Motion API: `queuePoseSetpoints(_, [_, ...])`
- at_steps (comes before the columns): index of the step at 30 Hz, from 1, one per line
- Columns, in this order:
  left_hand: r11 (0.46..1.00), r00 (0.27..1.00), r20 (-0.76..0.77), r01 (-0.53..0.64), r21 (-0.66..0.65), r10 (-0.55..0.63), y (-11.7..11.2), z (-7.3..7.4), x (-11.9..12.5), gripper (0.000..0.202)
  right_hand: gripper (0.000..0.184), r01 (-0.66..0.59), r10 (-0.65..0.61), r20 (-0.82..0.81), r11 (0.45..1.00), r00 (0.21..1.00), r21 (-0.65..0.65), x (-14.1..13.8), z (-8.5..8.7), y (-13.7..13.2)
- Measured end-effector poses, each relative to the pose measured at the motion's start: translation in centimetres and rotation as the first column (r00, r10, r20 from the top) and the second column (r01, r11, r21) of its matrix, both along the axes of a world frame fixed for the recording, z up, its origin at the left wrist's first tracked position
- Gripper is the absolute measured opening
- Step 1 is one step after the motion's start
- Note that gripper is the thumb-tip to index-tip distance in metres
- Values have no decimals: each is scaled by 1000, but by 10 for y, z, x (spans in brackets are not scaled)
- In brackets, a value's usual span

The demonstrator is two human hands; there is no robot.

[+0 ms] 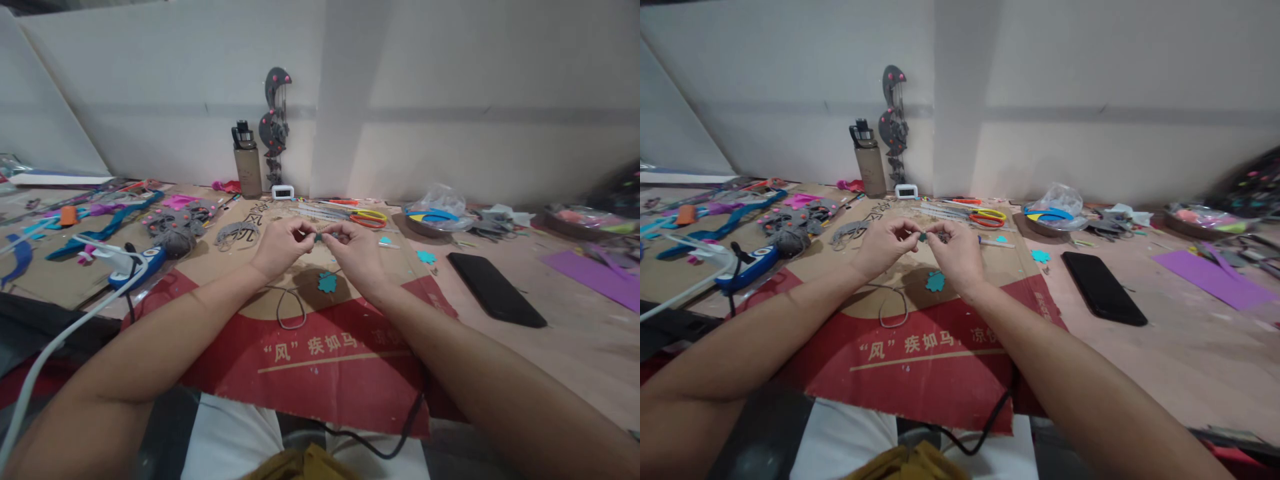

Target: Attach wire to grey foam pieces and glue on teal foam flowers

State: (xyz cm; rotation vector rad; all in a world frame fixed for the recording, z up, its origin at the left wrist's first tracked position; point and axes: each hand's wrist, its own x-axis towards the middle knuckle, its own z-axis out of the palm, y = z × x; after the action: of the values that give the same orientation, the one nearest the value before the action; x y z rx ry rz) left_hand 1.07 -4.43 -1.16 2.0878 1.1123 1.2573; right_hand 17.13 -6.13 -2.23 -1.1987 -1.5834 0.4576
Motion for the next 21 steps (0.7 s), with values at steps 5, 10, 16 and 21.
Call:
queuePoseSetpoints(5, [998, 999, -24, 23, 50, -22, -1, 2, 0, 11, 14, -31, 30, -38, 999, 999, -21, 0, 1, 0])
queuePoseSetpoints(10, [990, 994, -51, 86, -114, -92, 3, 3, -2, 12, 15, -110, 90, -143, 984, 986, -143, 0, 3, -1])
queuePoseSetpoints(16, [857, 975, 133, 221, -465, -179, 14, -3, -6, 20, 16, -200, 105, -291, 925, 951, -323, 5, 2, 1])
queuePoseSetpoints(21, [780, 966, 191, 253, -572, -173, 16, -3, -7, 22, 16, -210, 103, -297, 912, 949, -353, 7, 0, 2])
